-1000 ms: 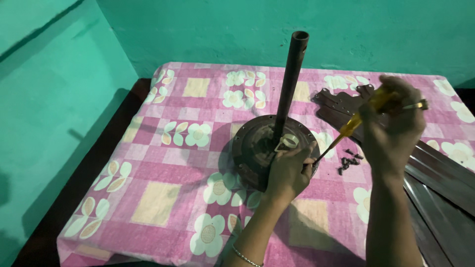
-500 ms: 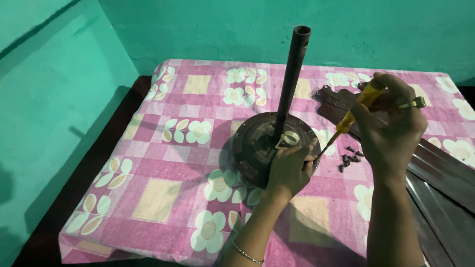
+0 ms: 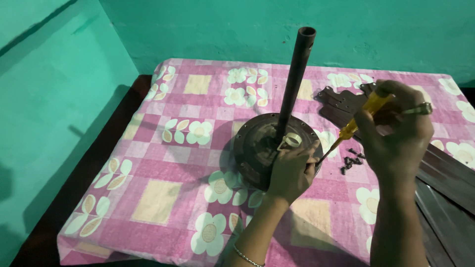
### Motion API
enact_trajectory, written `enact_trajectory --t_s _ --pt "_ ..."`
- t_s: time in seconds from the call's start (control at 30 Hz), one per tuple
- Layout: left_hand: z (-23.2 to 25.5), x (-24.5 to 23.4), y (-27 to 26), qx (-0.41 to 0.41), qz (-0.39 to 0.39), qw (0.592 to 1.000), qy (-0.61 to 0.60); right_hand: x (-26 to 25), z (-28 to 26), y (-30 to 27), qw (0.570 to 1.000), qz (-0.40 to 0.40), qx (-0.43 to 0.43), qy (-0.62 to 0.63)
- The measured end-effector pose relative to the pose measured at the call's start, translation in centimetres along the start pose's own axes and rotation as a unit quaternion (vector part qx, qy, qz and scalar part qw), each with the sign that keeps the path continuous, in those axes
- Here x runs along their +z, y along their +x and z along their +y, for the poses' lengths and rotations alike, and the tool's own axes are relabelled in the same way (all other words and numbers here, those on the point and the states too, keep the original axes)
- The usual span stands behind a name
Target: The person assembles a ceiling fan motor on a table. They use a screwdriver to tighten screws on the motor housing, flip the motor to access the other side, and continue securing the components. Fan blades and screws are visible on the table.
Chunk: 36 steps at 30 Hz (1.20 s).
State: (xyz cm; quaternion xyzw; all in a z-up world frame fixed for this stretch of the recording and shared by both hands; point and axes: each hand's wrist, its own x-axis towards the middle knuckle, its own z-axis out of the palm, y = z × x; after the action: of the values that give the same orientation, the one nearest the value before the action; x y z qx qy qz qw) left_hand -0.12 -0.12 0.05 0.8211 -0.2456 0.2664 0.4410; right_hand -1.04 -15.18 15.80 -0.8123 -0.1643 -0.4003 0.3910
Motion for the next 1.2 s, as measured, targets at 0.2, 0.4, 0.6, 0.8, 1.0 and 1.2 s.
enact_trajectory --t_s 0.2,0.4,0.6,0.8,1.0,1.2 --pt "0.2 -0.2 0.0 0.019 0.018 1.0 -0.004 -0.2 -0.6 0.7 0.997 -0.032 -0.011 0.066" --pt "0.5 -0.6 0.2 -0.026 -0.033 0.999 -0.004 -1.3 0.1 0.8 0.976 -0.057 0.074 0.195" --pt "0.6 -0.4 0.4 -0.032 -0.019 0.999 -0.01 -0.9 0.7 0.2 0.999 -0.019 -0.016 0.037" --pt "0.8 -0.6 0.6 -0.022 -0.021 0.999 -0.016 -0.4 1.4 0.0 0.996 0.041 -0.027 -0.074" --pt "1.2 -1.3 1.0 -0.025 -0.042 0.998 0.027 -1.3 2.7 0.3 0.992 -0.043 0.016 0.118" --pt "1.1 -1.4 0.8 -0.013 -0.016 1.0 -0.017 -2.2 3.2 1.3 0.914 -0.161 0.1 0.36"
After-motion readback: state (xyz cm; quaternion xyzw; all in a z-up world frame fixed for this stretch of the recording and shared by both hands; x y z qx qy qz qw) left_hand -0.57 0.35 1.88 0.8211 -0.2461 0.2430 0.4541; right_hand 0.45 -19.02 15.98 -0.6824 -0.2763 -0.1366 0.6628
